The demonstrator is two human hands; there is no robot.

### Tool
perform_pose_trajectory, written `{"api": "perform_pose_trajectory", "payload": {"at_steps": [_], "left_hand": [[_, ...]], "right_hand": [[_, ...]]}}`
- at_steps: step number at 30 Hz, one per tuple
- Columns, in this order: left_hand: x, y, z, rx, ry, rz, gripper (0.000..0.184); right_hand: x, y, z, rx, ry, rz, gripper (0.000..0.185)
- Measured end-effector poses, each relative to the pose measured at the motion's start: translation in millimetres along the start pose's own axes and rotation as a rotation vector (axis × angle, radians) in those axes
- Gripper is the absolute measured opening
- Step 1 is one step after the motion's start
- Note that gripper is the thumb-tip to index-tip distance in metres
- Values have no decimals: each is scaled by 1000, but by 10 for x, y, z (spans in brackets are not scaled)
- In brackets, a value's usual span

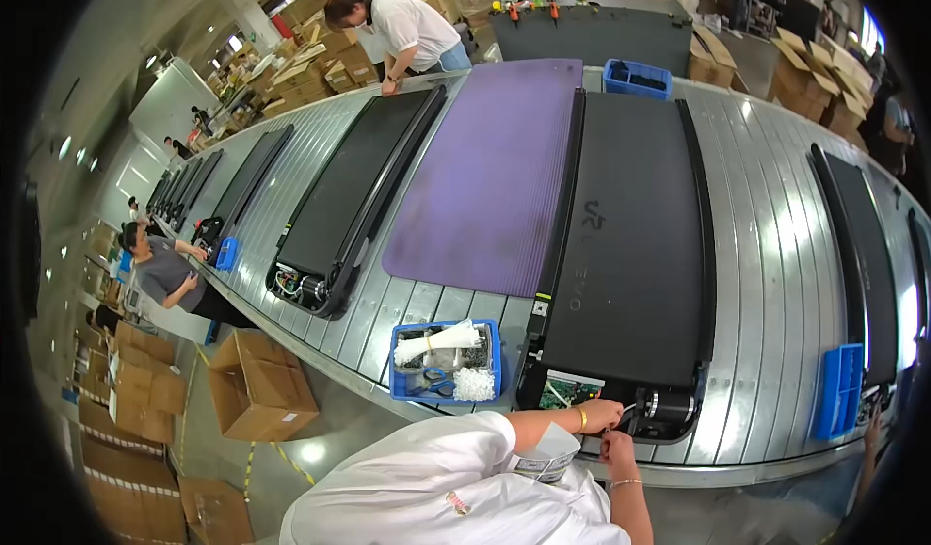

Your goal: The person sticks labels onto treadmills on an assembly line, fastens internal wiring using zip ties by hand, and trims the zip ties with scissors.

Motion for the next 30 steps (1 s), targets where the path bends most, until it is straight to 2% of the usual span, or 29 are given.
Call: {"api": "perform_pose_trajectory", "payload": {"at_steps": [2,5,6,9,13,17,19,21,22,23,24,26,27,28,29,30], "left_hand": [[14,-6,-45,54,-23,24,3],[-127,-65,-26,59,4,-233,3],[-109,-109,-46,66,-1,-221,3],[-159,-114,-27,-33,-22,-389,5],[-183,-93,11,6,-119,-432,8],[-202,-71,16,22,-172,-444,12],[-145,-79,28,25,-194,-455,11],[-127,-101,13,20,-270,-397,8],[-62,-82,23,1,-325,-356,7],[193,-42,-136,34,-334,-310,6],[220,20,-165,127,-361,-332,6],[281,223,-235,365,-227,-218,5],[396,389,-365,522,-135,-269,6],[513,585,-517,681,-55,-317,7],[543,749,-562,686,-56,-343,7],[522,984,-636,788,18,-423,8]], "right_hand": [[-121,46,-2,6,-23,-39,22],[-143,105,-91,-2,-154,-4,21],[-175,110,-125,2,-150,-18,21],[-218,105,-137,-70,-172,-5,20],[-167,28,-59,-230,-161,-32,21],[-273,262,-73,-232,-98,-49,25],[-321,277,-145,-205,-20,-155,24],[-537,297,-198,-156,265,-372,17],[-490,36,-282,-160,565,-727,9],[-475,-65,-317,-91,822,-1389,13],[-475,-194,-360,-165,718,-909,6],[-641,134,-264,-186,127,-409,12],[-672,230,-216,-201,139,-377,12],[-645,267,-159,-217,28,-259,16],[-584,269,-94,-229,-83,-142,21],[-548,242,-42,-242,-76,-125,21]]}}
Point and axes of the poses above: each hand's wrist, its own y-axis away from the middle knuckle, its own z-axis out of the palm, x = y × z, the point moved 7 cm from there along -y, towards the middle knuckle, and after that the axes turned 3 degrees about y, right-handed, at the moved point
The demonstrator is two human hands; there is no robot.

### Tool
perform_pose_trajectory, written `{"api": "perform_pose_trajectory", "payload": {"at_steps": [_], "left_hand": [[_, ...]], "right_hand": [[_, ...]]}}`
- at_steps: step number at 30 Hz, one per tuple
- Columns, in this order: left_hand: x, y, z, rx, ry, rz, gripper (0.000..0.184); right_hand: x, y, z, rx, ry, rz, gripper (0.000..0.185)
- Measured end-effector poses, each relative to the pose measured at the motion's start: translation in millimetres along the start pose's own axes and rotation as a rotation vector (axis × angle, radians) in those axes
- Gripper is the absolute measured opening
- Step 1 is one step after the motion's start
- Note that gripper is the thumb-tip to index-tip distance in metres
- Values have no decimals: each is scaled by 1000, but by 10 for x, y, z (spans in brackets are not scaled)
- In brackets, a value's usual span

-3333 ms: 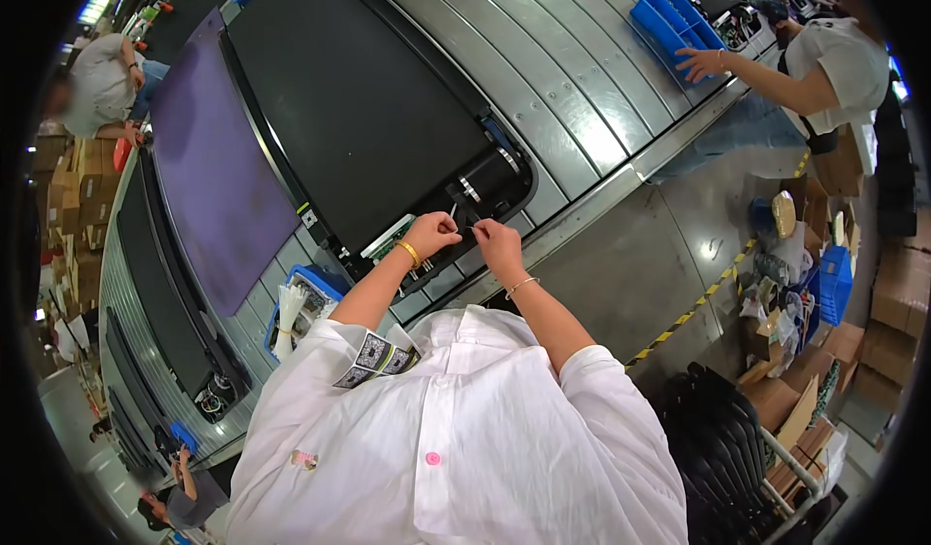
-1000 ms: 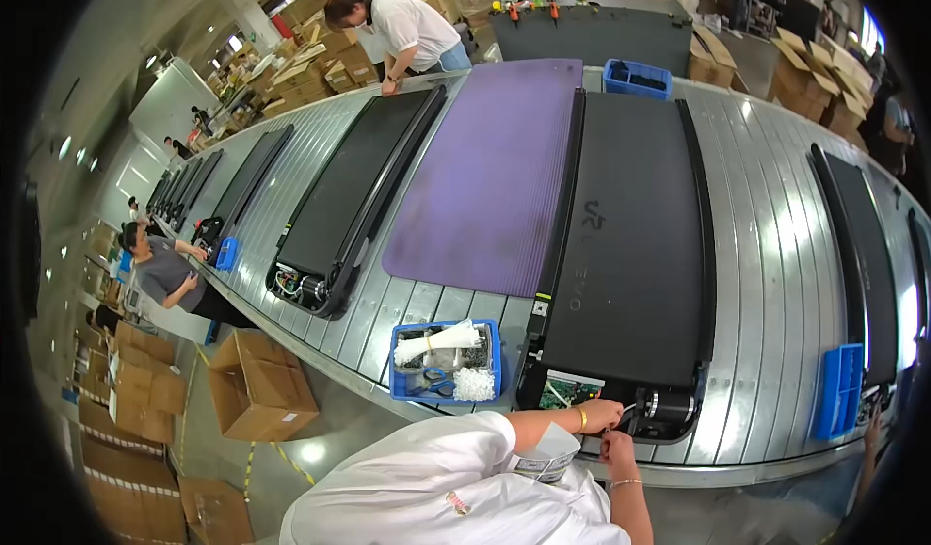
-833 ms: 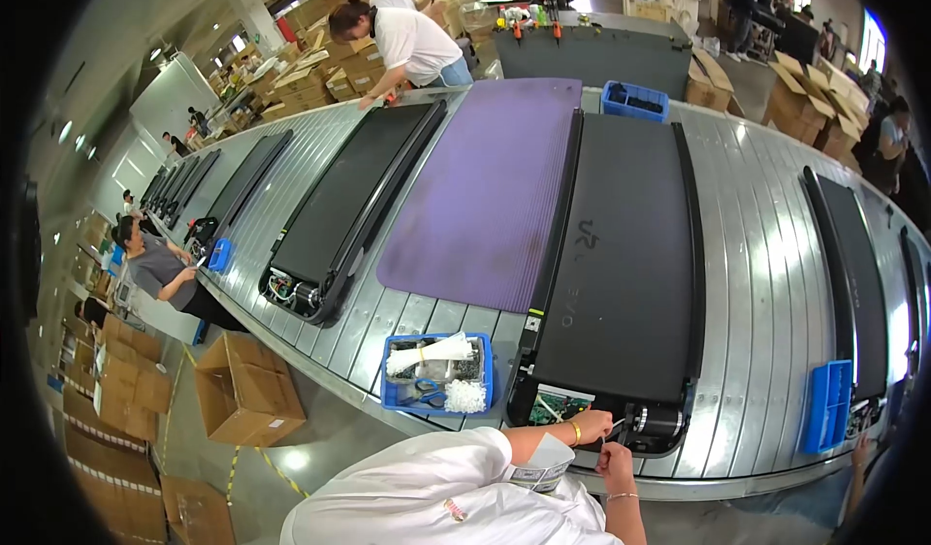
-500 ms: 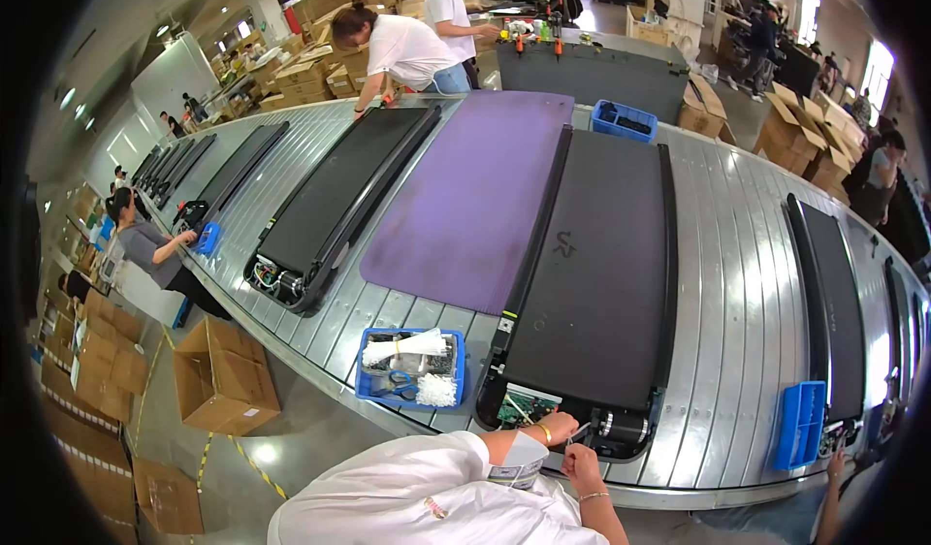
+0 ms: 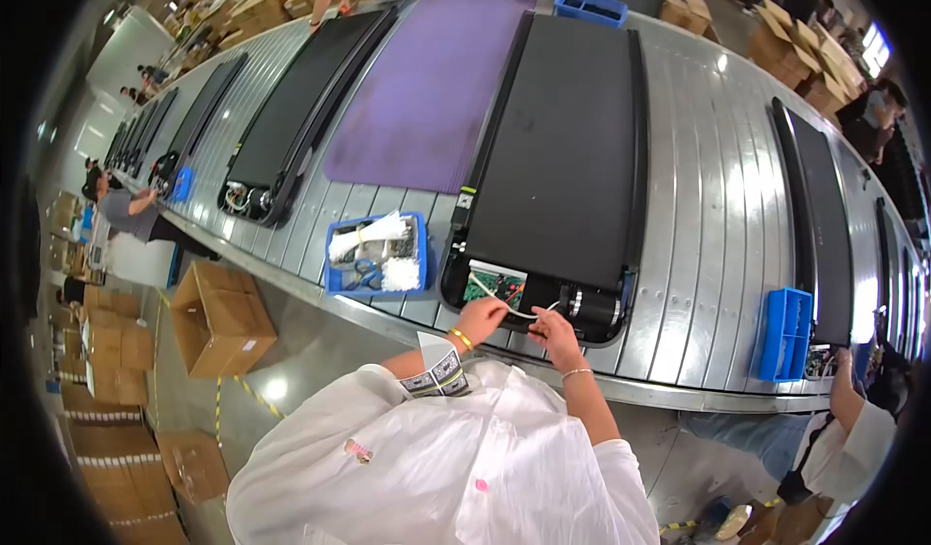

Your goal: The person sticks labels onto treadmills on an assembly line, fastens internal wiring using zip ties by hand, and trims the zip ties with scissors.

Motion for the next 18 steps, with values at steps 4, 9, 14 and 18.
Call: {"api": "perform_pose_trajectory", "payload": {"at_steps": [4,9,14,18], "left_hand": [[-1025,715,-699,333,441,-800,9],[-2381,1569,-1477,937,1070,-1093,25],[-2958,1397,-1894,1136,1143,-1319,22],[-3298,1337,-1929,1053,1038,-1424,17]], "right_hand": [[127,-328,-107,30,-87,-53,18],[221,-452,-176,260,102,-19,17],[302,-121,-188,275,-43,-100,19],[167,244,-293,275,-140,-132,22]]}}
Point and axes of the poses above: each hand's wrist, its own y-axis away from the middle knuckle, its own z-axis out of the palm, x = y × z, the point moved 7 cm from there along -y, towards the middle knuckle, and after that the axes turned 3 degrees about y, right-handed, at the moved point
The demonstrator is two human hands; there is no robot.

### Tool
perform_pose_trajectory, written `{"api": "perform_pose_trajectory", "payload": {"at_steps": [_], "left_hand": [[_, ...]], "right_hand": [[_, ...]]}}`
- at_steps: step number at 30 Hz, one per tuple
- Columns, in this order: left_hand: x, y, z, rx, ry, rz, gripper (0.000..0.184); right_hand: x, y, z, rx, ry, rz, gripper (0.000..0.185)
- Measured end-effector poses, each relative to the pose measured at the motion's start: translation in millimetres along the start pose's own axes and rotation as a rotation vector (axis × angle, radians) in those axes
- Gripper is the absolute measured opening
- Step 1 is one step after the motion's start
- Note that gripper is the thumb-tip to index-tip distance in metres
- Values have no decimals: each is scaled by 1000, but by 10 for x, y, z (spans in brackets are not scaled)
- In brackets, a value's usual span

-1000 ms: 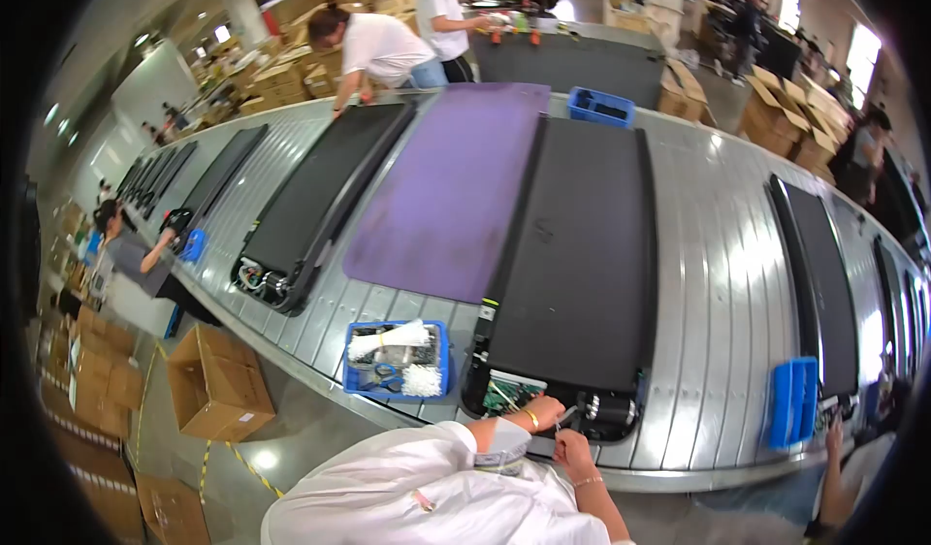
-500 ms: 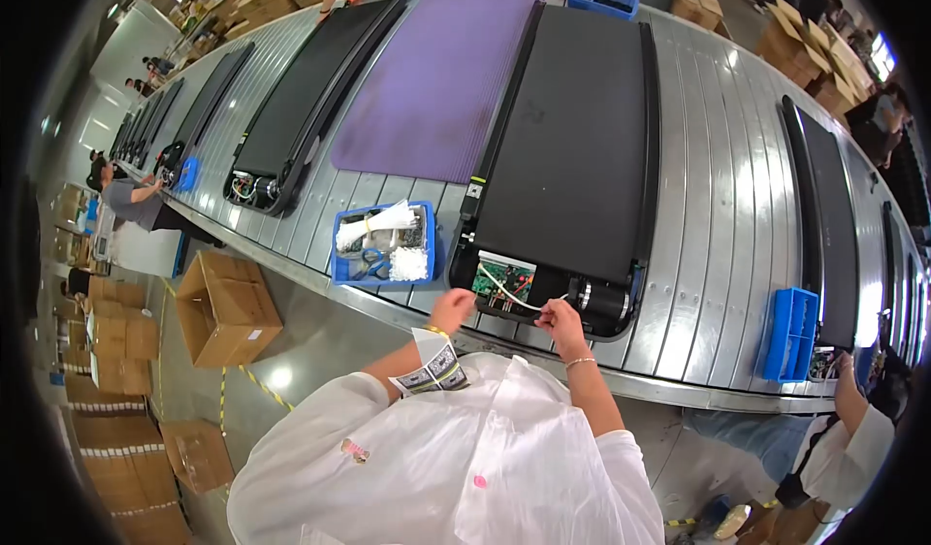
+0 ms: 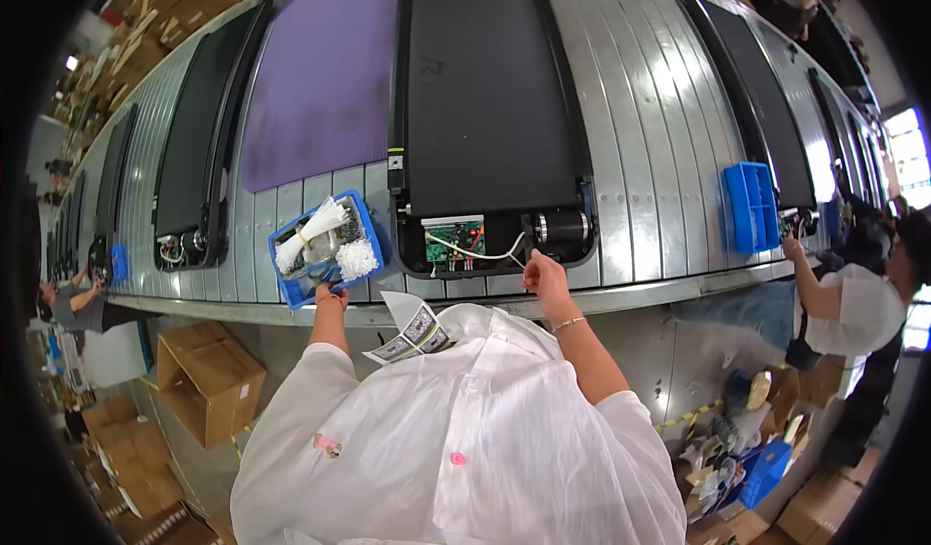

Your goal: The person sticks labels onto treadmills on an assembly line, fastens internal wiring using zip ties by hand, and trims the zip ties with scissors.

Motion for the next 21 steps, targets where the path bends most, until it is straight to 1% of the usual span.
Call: {"api": "perform_pose_trajectory", "payload": {"at_steps": [1,3,5,8,9,10,11,12,13,15,16,18,19,21], "left_hand": [[62,-26,-25,17,-49,23,15],[268,-36,-100,0,-98,44,13],[536,-16,-237,-6,-121,77,11],[751,40,-428,-168,-225,-30,9],[768,170,-466,-159,-198,-10,9],[749,393,-475,-147,-92,67,8],[685,625,-495,-133,13,142,8],[602,864,-514,-115,115,217,8],[501,1113,-501,-98,135,231,8],[413,1601,-325,-106,51,408,11],[275,1828,-224,-104,57,419,11],[-120,2275,123,-218,-19,400,15],[-361,2519,305,-230,-37,398,15],[-926,3001,788,-345,-129,395,17]], "right_hand": [[17,22,-114,7,-15,-5,22],[89,100,-484,109,95,-27,24],[218,238,-878,207,107,5,23],[579,376,-1517,215,73,35,24],[680,414,-1691,213,88,35,25],[736,464,-1826,237,146,24,27],[740,502,-1961,264,206,13,28],[711,477,-2064,233,218,18,28],[697,465,-2178,208,290,44,29],[630,416,-2341,169,421,87,29],[562,350,-2399,157,419,85,29],[286,182,-2356,-24,720,-14,28],[-35,247,-2183,-50,742,-121,26],[-844,549,-1706,-93,776,-292,22]]}}
Point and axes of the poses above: each hand's wrist, its own y-axis away from the middle knuckle, its own z-axis out of the palm, x = y × z, the point moved 7 cm from there along -y, towards the middle knuckle, and after that the axes turned 3 degrees about y, right-handed, at the moved point
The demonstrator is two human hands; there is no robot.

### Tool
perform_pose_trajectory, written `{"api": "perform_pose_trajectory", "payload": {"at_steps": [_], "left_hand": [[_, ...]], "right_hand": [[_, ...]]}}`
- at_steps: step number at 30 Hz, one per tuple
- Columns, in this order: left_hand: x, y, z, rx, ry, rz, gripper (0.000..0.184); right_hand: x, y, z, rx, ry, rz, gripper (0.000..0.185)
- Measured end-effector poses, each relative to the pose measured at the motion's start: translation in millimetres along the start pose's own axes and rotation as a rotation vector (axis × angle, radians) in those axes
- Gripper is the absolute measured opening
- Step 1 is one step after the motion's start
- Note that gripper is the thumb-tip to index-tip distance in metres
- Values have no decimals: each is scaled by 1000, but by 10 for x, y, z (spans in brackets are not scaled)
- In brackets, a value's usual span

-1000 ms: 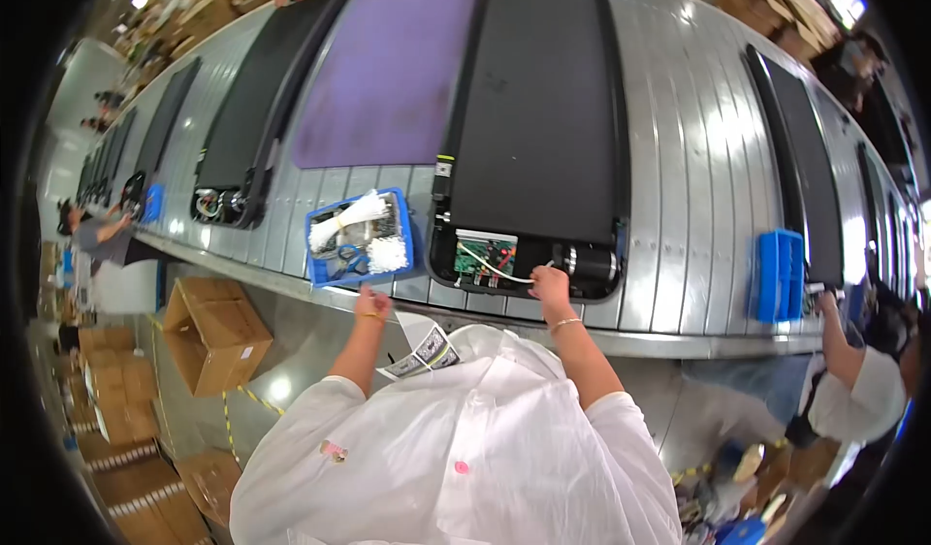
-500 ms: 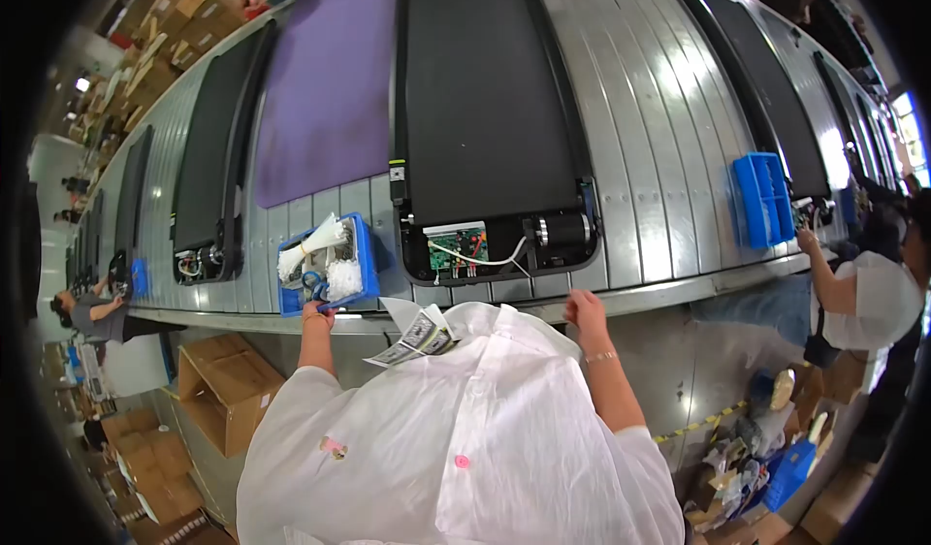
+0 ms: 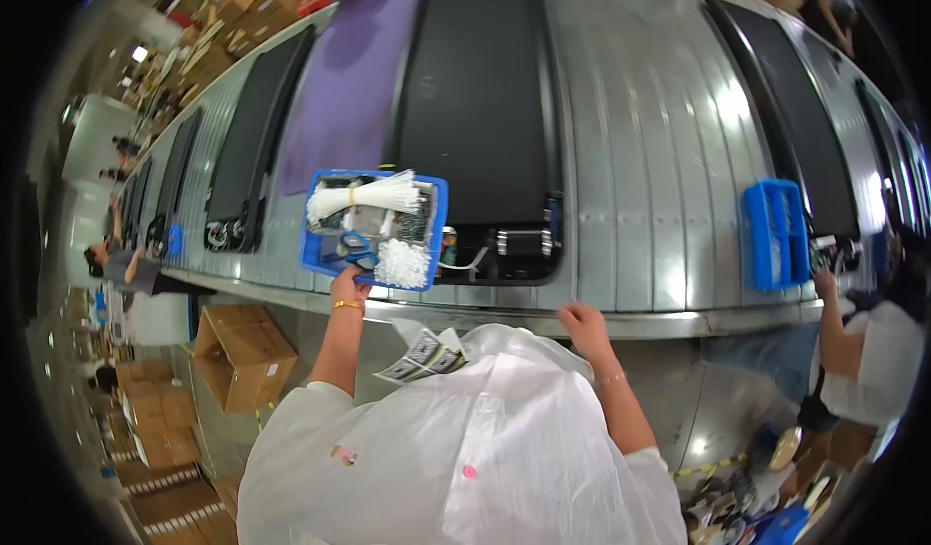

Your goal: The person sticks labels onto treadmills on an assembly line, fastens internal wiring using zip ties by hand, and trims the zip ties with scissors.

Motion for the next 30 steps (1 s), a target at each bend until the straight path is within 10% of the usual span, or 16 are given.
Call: {"api": "perform_pose_trajectory", "payload": {"at_steps": [4,13,19,30], "left_hand": [[-883,629,1298,-264,-189,-119,20],[-2764,1773,3201,-613,-449,-357,15],[-3616,1770,3601,-644,-629,-352,17],[-3947,1696,3138,-688,-633,-517,14]], "right_hand": [[-985,89,-580,79,-141,-356,14],[-38,259,-1856,433,-34,-278,15],[562,429,-2433,855,46,-190,13],[927,458,-2431,827,-189,-64,13]]}}
Point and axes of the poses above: each hand's wrist, its own y-axis away from the middle knuckle, its own z-axis out of the palm, x = y × z, the point moved 7 cm from there along -y, towards the middle knuckle, and after that the axes turned 3 degrees about y, right-handed, at the moved point
